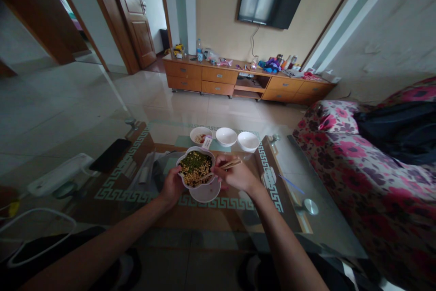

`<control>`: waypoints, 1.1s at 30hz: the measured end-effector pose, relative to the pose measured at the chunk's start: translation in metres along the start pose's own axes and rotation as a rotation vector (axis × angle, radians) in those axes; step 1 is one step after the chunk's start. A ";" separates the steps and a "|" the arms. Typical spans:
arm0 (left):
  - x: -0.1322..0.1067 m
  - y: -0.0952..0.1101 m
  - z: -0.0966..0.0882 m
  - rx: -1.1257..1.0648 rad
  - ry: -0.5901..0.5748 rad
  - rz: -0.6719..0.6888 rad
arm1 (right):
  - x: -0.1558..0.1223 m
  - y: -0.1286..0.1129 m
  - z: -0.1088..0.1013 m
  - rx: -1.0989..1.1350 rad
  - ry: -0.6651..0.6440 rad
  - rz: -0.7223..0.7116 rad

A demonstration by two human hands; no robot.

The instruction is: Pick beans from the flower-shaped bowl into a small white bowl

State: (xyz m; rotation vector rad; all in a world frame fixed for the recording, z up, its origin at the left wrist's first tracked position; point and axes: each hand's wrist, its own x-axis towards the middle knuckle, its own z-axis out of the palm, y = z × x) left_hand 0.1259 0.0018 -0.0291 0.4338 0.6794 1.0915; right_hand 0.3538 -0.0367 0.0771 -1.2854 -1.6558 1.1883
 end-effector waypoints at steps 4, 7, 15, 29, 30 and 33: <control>0.001 0.000 0.000 -0.014 0.011 0.000 | -0.001 -0.004 -0.001 0.021 0.032 -0.014; 0.000 0.002 0.002 -0.007 -0.017 0.001 | 0.001 0.001 0.014 0.109 -0.026 -0.009; -0.003 0.005 0.009 -0.025 0.005 0.034 | 0.003 0.011 0.008 0.031 -0.015 0.030; 0.000 0.003 0.002 -0.034 0.036 -0.011 | 0.001 0.008 -0.019 -0.065 0.137 -0.013; 0.000 0.003 0.002 -0.034 0.030 -0.011 | 0.002 0.008 -0.014 -0.038 0.118 -0.015; 0.000 0.003 0.004 -0.025 0.022 0.012 | 0.004 0.007 0.000 0.054 0.046 -0.004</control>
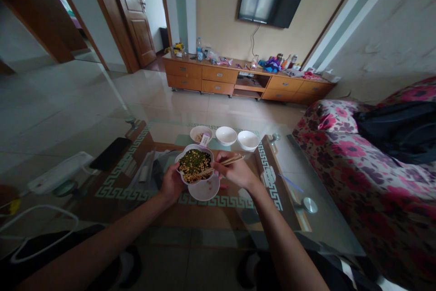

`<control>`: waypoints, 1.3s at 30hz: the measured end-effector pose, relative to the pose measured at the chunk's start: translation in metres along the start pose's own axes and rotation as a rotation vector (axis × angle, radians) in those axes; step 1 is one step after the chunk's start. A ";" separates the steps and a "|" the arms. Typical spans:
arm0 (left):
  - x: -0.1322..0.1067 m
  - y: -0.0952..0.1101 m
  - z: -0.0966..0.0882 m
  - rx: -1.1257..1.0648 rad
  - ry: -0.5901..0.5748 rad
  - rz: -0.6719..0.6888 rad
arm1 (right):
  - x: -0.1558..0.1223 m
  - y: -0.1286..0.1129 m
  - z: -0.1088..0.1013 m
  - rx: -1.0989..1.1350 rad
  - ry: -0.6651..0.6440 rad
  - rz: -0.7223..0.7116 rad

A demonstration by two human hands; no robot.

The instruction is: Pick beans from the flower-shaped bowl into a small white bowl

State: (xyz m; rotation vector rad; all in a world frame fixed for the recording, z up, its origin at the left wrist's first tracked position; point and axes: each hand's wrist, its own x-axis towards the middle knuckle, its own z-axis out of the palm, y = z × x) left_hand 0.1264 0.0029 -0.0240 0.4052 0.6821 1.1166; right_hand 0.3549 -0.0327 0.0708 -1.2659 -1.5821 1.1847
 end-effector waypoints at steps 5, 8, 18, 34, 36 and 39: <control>-0.002 0.002 0.004 0.018 -0.016 -0.003 | 0.000 -0.006 0.007 0.059 -0.065 0.008; -0.002 0.002 0.004 0.022 -0.021 -0.003 | -0.001 -0.009 0.005 0.020 -0.067 -0.010; -0.001 0.001 0.003 0.018 -0.004 0.001 | 0.000 0.001 0.009 0.012 -0.089 0.020; -0.001 0.001 0.002 0.006 -0.002 -0.004 | 0.000 0.001 0.007 -0.050 -0.075 -0.036; 0.000 0.000 0.001 0.003 0.015 0.003 | 0.000 0.001 0.002 -0.098 -0.031 -0.055; 0.001 0.000 -0.001 0.009 0.040 0.005 | 0.001 0.004 -0.006 -0.178 0.121 -0.074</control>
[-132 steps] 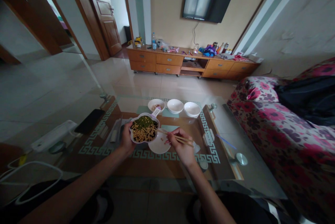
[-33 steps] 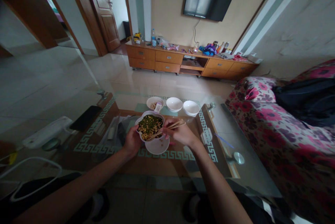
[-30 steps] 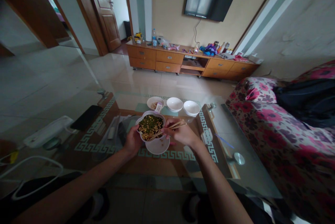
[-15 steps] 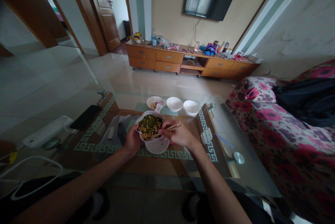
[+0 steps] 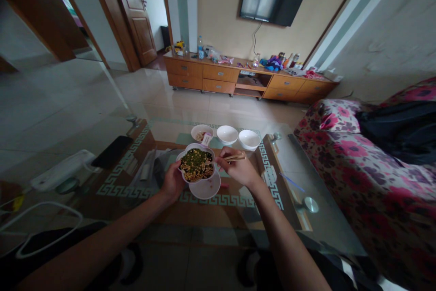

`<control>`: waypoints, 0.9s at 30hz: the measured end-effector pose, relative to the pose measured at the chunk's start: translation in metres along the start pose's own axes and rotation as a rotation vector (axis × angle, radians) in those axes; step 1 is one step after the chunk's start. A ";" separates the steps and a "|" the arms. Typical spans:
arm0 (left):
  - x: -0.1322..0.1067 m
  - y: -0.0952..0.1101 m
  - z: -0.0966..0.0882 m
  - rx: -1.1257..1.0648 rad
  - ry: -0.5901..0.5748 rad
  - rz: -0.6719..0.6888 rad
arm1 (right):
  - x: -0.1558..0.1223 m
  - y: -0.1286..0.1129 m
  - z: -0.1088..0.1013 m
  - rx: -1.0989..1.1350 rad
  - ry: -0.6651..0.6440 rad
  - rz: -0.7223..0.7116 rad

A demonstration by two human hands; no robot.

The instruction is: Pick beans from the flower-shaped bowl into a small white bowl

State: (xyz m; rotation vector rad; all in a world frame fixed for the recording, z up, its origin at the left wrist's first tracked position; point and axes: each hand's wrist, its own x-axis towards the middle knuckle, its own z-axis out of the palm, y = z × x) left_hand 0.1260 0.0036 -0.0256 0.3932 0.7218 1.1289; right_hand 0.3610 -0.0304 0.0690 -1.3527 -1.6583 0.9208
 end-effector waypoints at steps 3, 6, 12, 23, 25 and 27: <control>0.000 0.001 -0.001 0.002 0.008 -0.019 | 0.000 -0.001 -0.003 -0.007 0.051 0.014; 0.000 0.002 0.001 0.004 -0.008 -0.021 | -0.001 -0.006 0.001 0.078 -0.054 0.028; 0.001 0.001 0.002 0.001 -0.023 -0.002 | -0.001 -0.006 0.014 0.185 -0.155 0.062; -0.001 0.002 0.003 -0.029 -0.027 -0.013 | -0.001 -0.006 0.000 0.134 -0.059 0.054; -0.001 0.003 0.005 -0.029 -0.045 -0.010 | -0.002 -0.009 0.005 0.187 -0.119 0.058; -0.001 0.003 0.006 -0.020 -0.051 0.002 | -0.001 -0.010 0.010 0.212 -0.152 0.054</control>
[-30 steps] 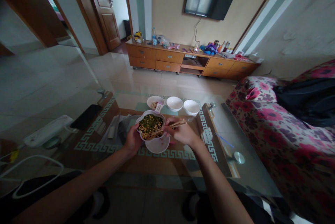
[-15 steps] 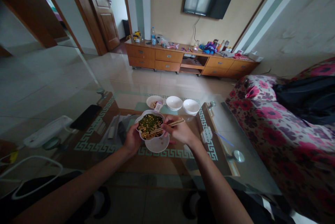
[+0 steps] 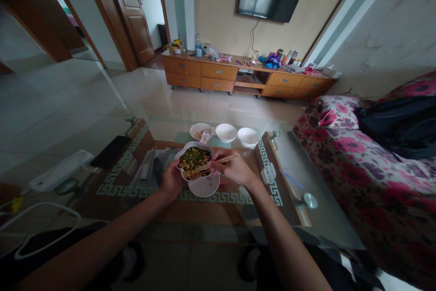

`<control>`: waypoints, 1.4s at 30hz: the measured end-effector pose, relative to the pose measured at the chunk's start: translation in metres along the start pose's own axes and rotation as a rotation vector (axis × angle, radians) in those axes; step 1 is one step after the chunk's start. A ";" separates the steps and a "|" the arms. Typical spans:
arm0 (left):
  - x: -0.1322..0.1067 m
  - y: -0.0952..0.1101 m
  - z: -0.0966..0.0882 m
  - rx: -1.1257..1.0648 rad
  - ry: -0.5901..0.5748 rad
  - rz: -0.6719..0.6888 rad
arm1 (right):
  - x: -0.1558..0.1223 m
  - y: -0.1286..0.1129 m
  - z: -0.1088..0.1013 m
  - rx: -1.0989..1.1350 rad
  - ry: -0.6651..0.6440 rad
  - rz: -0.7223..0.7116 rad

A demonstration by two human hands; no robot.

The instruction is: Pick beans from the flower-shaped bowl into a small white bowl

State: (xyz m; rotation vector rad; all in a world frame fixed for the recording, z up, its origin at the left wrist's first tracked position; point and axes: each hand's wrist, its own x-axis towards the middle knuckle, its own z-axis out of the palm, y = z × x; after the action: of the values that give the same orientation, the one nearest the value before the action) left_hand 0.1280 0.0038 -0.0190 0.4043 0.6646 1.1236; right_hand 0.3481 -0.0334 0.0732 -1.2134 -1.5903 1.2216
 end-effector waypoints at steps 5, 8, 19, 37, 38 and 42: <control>0.002 0.000 -0.003 0.008 0.005 0.008 | 0.002 0.008 -0.007 -0.069 0.047 -0.009; 0.006 0.000 -0.008 0.024 0.028 0.006 | 0.000 0.009 -0.020 -0.139 0.100 -0.023; 0.012 0.017 -0.006 0.069 -0.057 0.025 | -0.003 0.002 -0.023 -0.126 0.066 -0.025; -0.003 0.034 0.000 0.220 -0.146 -0.118 | -0.002 -0.017 0.012 0.047 0.064 -0.003; -0.004 0.034 0.002 0.220 -0.144 -0.123 | -0.001 -0.017 0.012 0.032 0.104 -0.012; -0.006 0.033 0.004 0.224 -0.122 -0.122 | -0.003 -0.022 -0.001 -0.034 0.200 -0.031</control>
State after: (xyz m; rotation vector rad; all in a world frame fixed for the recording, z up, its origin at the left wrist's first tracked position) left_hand 0.1059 0.0118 0.0058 0.6107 0.7007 0.9044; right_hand 0.3453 -0.0376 0.0945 -1.2860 -1.4819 1.0234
